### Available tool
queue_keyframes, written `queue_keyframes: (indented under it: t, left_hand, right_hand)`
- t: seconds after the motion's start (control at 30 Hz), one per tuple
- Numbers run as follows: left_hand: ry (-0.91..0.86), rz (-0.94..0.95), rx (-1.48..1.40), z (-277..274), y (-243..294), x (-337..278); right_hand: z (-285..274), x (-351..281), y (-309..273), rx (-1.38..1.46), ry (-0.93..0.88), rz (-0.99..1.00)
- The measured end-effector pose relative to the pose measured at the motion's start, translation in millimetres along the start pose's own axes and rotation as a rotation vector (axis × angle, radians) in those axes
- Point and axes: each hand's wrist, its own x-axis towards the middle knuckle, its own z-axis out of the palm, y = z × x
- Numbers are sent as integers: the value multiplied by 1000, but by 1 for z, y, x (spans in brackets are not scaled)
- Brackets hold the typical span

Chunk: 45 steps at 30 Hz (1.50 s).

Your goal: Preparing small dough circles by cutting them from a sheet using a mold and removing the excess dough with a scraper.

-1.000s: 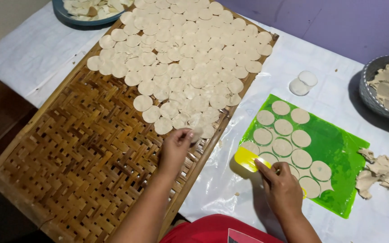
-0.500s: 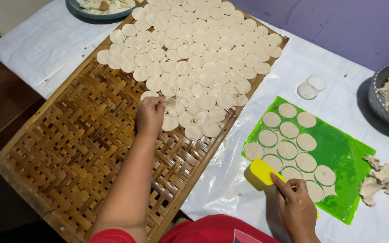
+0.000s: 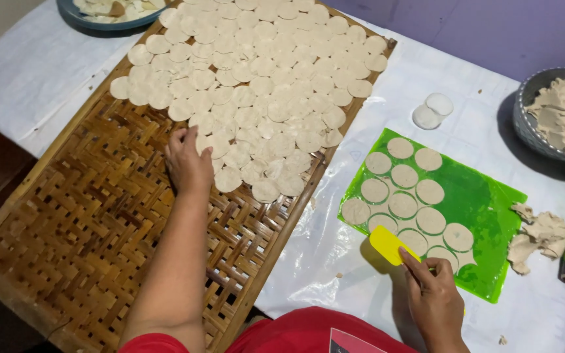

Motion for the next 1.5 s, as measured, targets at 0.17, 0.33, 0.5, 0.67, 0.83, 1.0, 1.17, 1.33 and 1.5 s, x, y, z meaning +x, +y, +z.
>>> queue_keyframes:
  t: [0.17,0.33,0.5,0.67,0.83,1.0,1.17,1.33,1.5]
  left_hand:
    - [87,166,-33,5,-9,-6]
    - [33,290,-209,10,12,-43]
    - [-97,373,-341,15,49,-90]
    - [-349,274,-314,2,106,-151]
    - [-498,360,-453,19,120,-214]
    - [-399,810,-452,54,109,-250]
    - [-376,849,-444,68,103,-257]
    - [-374,773,-407,69,103,-258]
    - [-366,788,-337,70,105,-259]
  right_hand:
    - [-13,4,36,-31,166,79]
    - [-37,2,79,-159,331,259]
    - [-46,-13,101,-452,277,376]
    - [-49,-23,113,-537,221,342]
    - [-48,-16,102,-675,180,266]
    - [-35,-6,109,-367,154,333]
    - [-22,-6,140,191,175,455]
    - [-13,22,187,499,259,368]
    - [-31,77,217,748,143,660]
